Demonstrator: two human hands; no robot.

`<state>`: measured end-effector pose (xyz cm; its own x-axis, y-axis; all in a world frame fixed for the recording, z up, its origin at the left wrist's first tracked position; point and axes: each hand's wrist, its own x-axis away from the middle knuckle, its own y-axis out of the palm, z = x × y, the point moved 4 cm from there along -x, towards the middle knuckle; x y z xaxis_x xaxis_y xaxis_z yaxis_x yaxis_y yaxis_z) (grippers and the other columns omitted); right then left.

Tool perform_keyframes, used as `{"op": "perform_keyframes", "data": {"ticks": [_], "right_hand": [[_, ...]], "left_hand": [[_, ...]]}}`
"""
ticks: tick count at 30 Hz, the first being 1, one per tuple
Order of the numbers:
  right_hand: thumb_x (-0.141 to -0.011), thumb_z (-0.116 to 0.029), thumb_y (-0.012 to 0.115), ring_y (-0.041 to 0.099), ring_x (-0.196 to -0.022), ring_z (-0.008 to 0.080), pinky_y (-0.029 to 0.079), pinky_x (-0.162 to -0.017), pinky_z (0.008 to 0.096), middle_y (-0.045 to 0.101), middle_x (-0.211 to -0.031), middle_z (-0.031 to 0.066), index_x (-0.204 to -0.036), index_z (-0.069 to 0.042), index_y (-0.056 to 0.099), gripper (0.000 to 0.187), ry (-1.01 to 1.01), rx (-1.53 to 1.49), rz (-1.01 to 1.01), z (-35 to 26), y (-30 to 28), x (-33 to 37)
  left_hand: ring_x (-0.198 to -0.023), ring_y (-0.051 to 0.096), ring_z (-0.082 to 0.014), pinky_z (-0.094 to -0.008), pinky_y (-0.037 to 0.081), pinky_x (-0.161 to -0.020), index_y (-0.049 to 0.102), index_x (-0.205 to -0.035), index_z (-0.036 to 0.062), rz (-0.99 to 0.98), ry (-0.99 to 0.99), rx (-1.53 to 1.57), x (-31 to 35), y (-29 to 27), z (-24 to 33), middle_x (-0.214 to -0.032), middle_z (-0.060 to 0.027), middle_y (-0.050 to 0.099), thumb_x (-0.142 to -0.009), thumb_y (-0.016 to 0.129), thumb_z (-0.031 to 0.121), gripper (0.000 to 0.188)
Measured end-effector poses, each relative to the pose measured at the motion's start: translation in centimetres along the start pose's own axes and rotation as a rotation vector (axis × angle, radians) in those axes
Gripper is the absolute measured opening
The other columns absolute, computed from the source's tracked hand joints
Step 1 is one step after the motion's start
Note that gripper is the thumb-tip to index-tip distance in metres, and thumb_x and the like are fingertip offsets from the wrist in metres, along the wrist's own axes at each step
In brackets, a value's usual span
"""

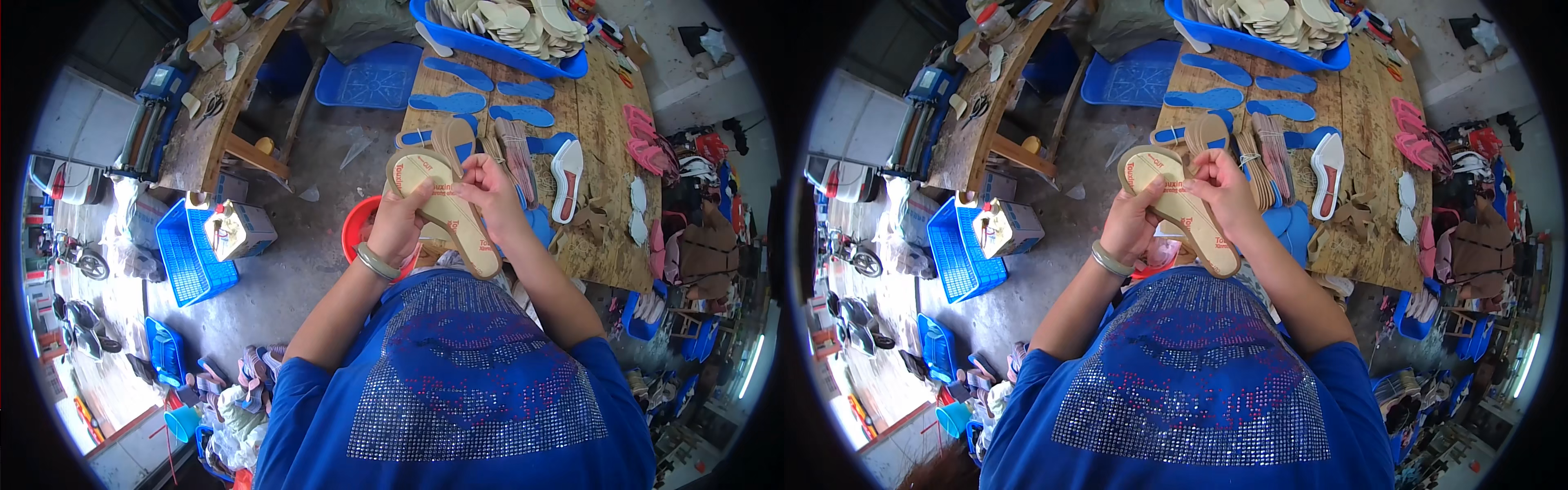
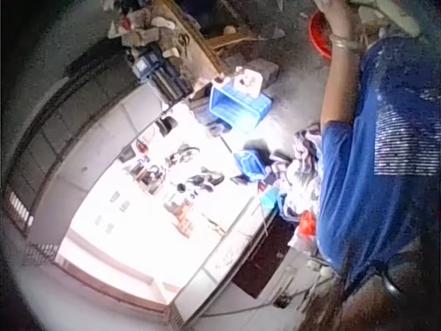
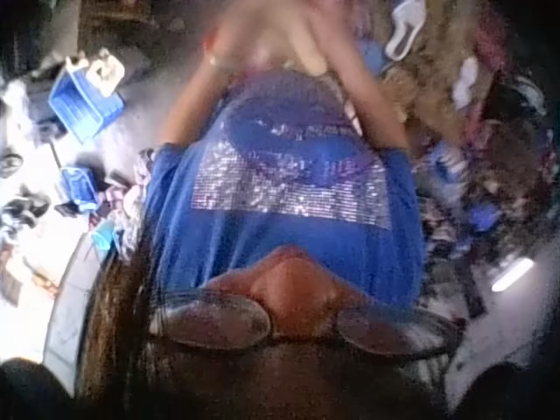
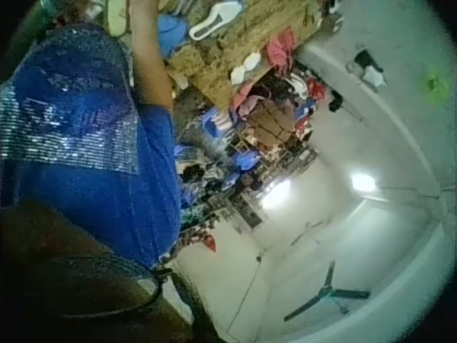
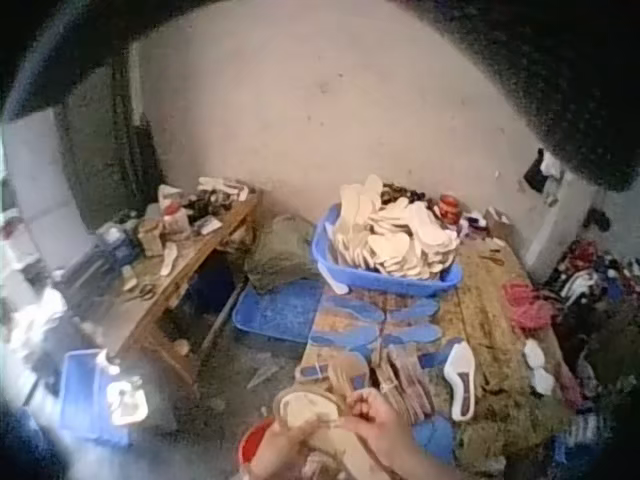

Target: The person assembles slippers by feeding blue insoles and beige outsoles through a roller machine to bond them. They then pick up the bonded pairs, peel off protective paper from the beige outsoles, and stack the finished slippers on a wooden table.

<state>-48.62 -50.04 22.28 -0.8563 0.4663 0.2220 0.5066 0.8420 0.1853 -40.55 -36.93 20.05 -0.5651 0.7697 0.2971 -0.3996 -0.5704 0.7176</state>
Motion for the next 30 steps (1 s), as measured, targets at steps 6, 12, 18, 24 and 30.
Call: {"op": "perform_keyframes", "data": {"ticks": [6,12,18,24,30], "right_hand": [[-0.092,-0.036,0.060,0.059,-0.069,0.0084,0.046,-0.059,0.0248,0.064,-0.082,0.0021,-0.095,-0.001,0.064,0.035,0.237,0.208,-0.097,-0.7,-0.5,0.4],[-0.093,-0.033,0.060,0.062,-0.070,0.0096,0.050,-0.062,0.0228,0.068,-0.086,0.0063,-0.101,0.003,0.066,0.037,0.070,0.013,-0.001,0.0,0.3,0.7],[-0.093,-0.031,0.059,0.065,-0.075,0.0105,0.051,-0.066,0.0218,0.069,-0.091,0.0085,-0.104,0.003,0.066,0.036,0.080,-0.285,-0.030,-1.0,1.0,0.5],[-0.093,-0.031,0.060,0.061,-0.072,0.0071,0.047,-0.062,0.0201,0.068,-0.086,0.0049,-0.102,0.002,0.067,0.035,-0.056,-0.192,0.099,-0.1,1.6,1.3],[-0.095,-0.030,0.058,0.052,-0.060,0.0048,0.040,-0.053,0.0225,0.062,-0.070,0.0011,-0.092,0.002,0.067,0.034,-0.400,0.316,0.192,-3.4,2.8,2.9]], "left_hand": [[-0.096,0.065,-0.0188,-0.0327,0.055,-0.081,0.051,-0.120,0.0018,0.030,-0.029,-0.104,0.7,1.1,1.5,-0.110,-0.0091,0.063,-0.094,0.057,0.013,0.029],[-0.115,0.055,-0.0229,-0.0391,0.045,-0.097,0.044,-0.132,0.0021,-0.137,0.037,-0.024,0.7,1.7,2.4,-0.126,-0.0115,0.055,-0.100,0.041,0.036,0.047],[-0.129,0.042,-0.0269,-0.0429,0.033,-0.108,0.040,-0.137,0.0057,-0.178,-0.011,0.250,0.6,3.4,1.3,-0.136,-0.0141,0.047,-0.100,0.024,0.051,0.061],[-0.109,0.056,-0.0189,-0.0325,0.045,-0.095,0.048,-0.128,0.0012,-0.138,0.171,-0.171,0.8,3.6,1.2,-0.120,-0.0127,0.057,-0.102,0.020,0.047,0.059],[-0.065,0.053,-0.0113,-0.0278,0.044,-0.058,0.059,-0.088,-0.0025,0.171,0.454,-0.692,0.3,2.6,2.0,-0.073,-0.0046,0.059,-0.103,0.033,0.038,0.051]]}}
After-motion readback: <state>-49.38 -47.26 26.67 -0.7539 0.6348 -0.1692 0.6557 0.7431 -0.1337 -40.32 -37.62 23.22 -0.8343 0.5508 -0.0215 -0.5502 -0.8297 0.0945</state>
